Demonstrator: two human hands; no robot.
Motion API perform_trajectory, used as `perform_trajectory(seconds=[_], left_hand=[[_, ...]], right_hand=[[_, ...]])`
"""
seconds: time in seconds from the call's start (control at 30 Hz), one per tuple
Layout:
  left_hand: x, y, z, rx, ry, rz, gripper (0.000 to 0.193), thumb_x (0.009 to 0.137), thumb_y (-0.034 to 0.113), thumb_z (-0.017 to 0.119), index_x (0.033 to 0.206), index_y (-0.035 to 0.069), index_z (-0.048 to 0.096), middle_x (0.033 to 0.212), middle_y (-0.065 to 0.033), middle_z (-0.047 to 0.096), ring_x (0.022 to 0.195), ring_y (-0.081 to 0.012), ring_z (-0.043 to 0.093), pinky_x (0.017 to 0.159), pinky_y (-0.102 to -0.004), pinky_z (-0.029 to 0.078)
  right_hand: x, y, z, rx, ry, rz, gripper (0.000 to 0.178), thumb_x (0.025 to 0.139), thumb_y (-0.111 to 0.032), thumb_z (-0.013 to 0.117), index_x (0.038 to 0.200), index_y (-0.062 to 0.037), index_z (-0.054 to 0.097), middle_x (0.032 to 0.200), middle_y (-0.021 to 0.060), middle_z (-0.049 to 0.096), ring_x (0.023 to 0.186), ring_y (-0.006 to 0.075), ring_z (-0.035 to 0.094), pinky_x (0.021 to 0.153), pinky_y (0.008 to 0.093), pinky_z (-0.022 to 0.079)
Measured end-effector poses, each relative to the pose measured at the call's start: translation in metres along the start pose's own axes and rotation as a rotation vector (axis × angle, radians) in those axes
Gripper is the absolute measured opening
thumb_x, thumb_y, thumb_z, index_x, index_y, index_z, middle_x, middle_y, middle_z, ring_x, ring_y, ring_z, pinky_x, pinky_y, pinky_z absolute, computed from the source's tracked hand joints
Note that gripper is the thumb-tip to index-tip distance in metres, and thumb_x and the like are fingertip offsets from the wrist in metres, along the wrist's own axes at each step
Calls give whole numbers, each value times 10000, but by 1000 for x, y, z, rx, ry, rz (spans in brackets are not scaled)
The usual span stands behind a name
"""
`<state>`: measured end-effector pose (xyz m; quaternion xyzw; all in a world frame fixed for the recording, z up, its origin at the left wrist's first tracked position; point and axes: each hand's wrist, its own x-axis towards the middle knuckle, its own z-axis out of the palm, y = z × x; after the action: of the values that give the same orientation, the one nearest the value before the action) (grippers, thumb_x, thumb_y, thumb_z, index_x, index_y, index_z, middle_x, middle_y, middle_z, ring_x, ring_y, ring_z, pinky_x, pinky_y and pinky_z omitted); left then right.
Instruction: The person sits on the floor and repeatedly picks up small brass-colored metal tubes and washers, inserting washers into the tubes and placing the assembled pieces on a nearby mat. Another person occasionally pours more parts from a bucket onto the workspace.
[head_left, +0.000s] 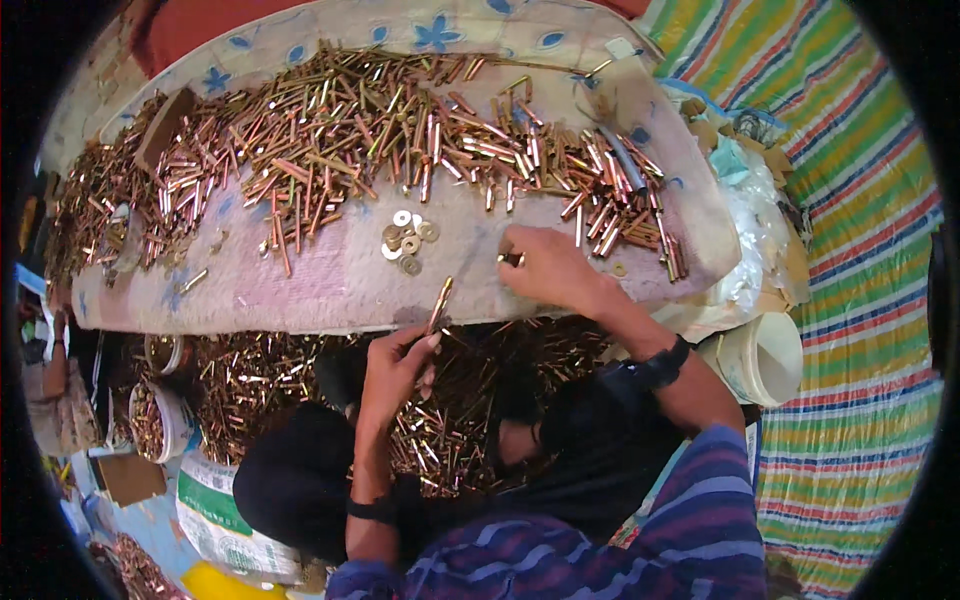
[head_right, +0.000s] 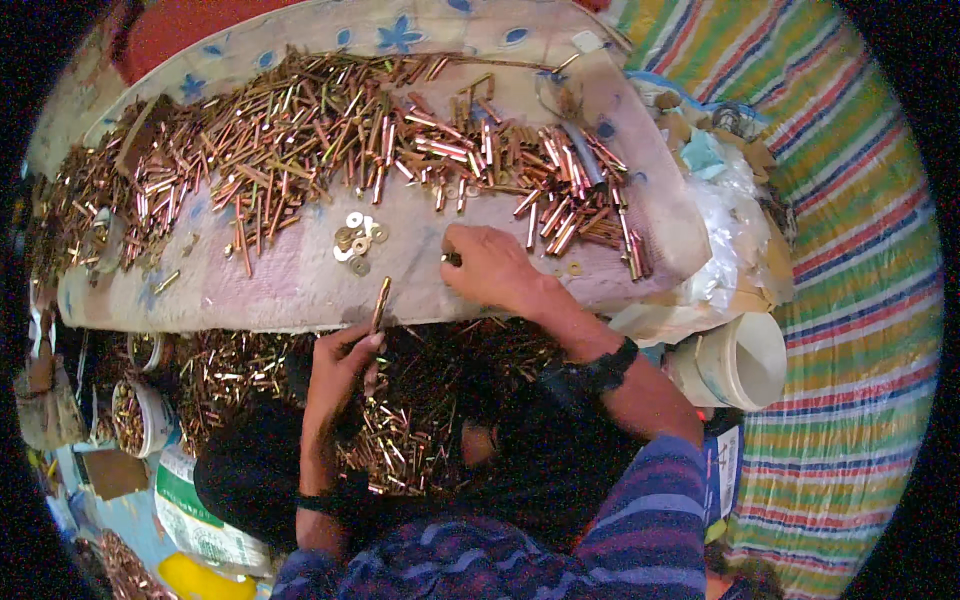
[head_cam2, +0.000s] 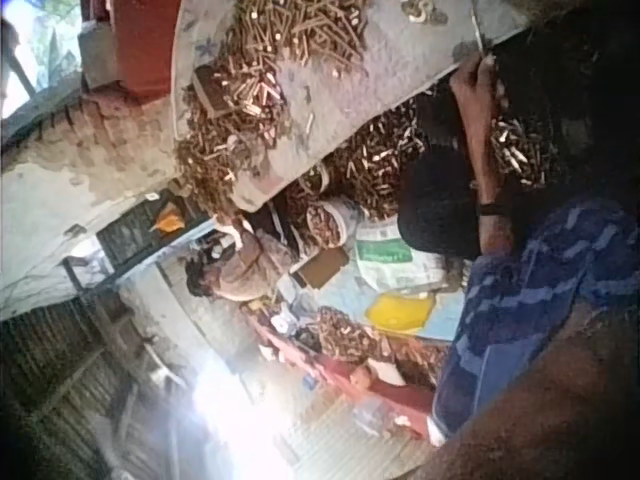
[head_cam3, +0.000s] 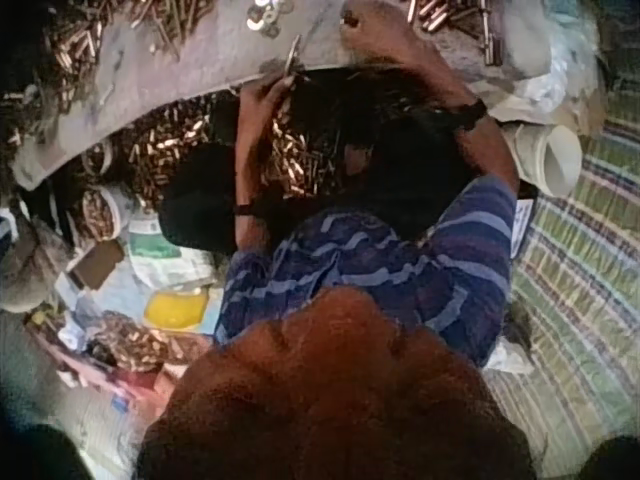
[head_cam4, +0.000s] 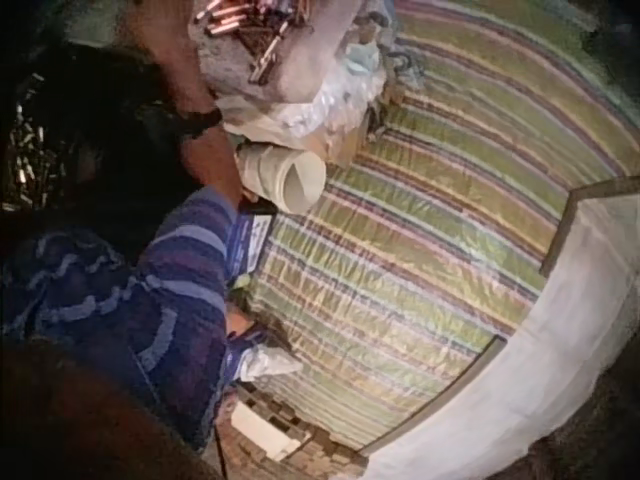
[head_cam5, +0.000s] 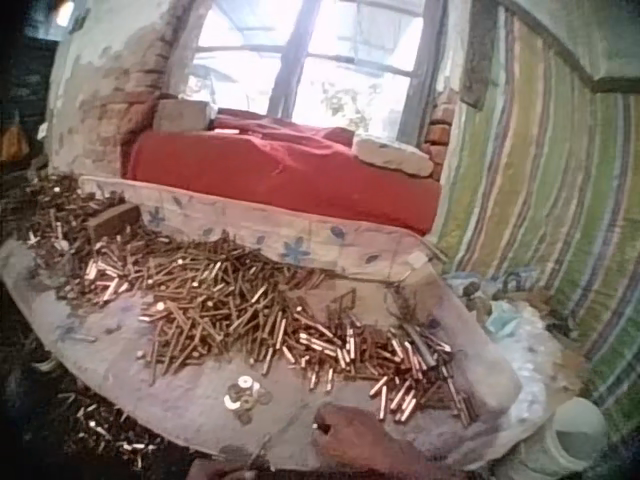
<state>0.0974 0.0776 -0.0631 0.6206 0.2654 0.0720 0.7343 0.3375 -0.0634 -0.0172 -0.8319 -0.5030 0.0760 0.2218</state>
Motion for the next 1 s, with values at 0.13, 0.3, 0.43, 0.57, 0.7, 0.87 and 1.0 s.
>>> perform_trajectory(seconds=[0.13,0.3,0.43,0.57,0.7,0.87,1.0], left_hand=[[0,-1,1,0,-29,2,226,991,203,641,1022,-11,703,567,-11,558,441,-78,499,423,-258,411],[-1,5,0,17,-29,-33,220,997,154,627,1096,-28,701,576,3,540,461,-75,501,417,-254,421],[-1,2,-1,6,-10,-10,232,995,160,631,1108,-31,700,584,1,545,483,-72,513,417,-257,413],[-3,-5,-5,151,20,100,263,992,187,639,1117,-34,708,613,-1,569,523,-60,509,459,-268,411],[-4,-1,-8,328,35,161,313,976,252,653,1083,-35,720,660,-23,606,613,-72,526,568,-293,451],[-11,10,-7,202,-21,87,268,989,194,643,1148,-8,717,593,4,547,516,-65,488,467,-275,400],[-13,16,-12,261,-26,43,336,956,255,691,1148,-20,723,760,-21,671,652,-83,543,612,-291,477]], right_hand=[[-1,-15,-10,300,-84,63,304,806,-215,710,988,17,636,939,228,691,891,359,688,795,436,529],[-2,-32,-14,531,-132,23,283,847,-175,714,1050,18,668,913,128,714,847,174,675,780,337,535],[-2,-37,-13,600,-199,97,280,883,-142,693,1119,10,688,934,88,720,873,111,657,802,296,535],[0,-35,-10,571,-184,-7,263,882,-130,711,1113,-5,708,939,81,719,848,134,663,774,305,538],[1,-35,-11,448,-106,-204,245,867,-128,731,1087,-21,720,942,104,718,868,181,668,809,333,528],[1,-41,-16,566,-253,-87,266,906,-165,684,1124,-12,697,962,125,718,894,178,692,824,350,546],[-2,-43,-20,572,-272,-112,198,918,-120,697,1058,20,704,878,93,707,794,120,674,747,304,546]])
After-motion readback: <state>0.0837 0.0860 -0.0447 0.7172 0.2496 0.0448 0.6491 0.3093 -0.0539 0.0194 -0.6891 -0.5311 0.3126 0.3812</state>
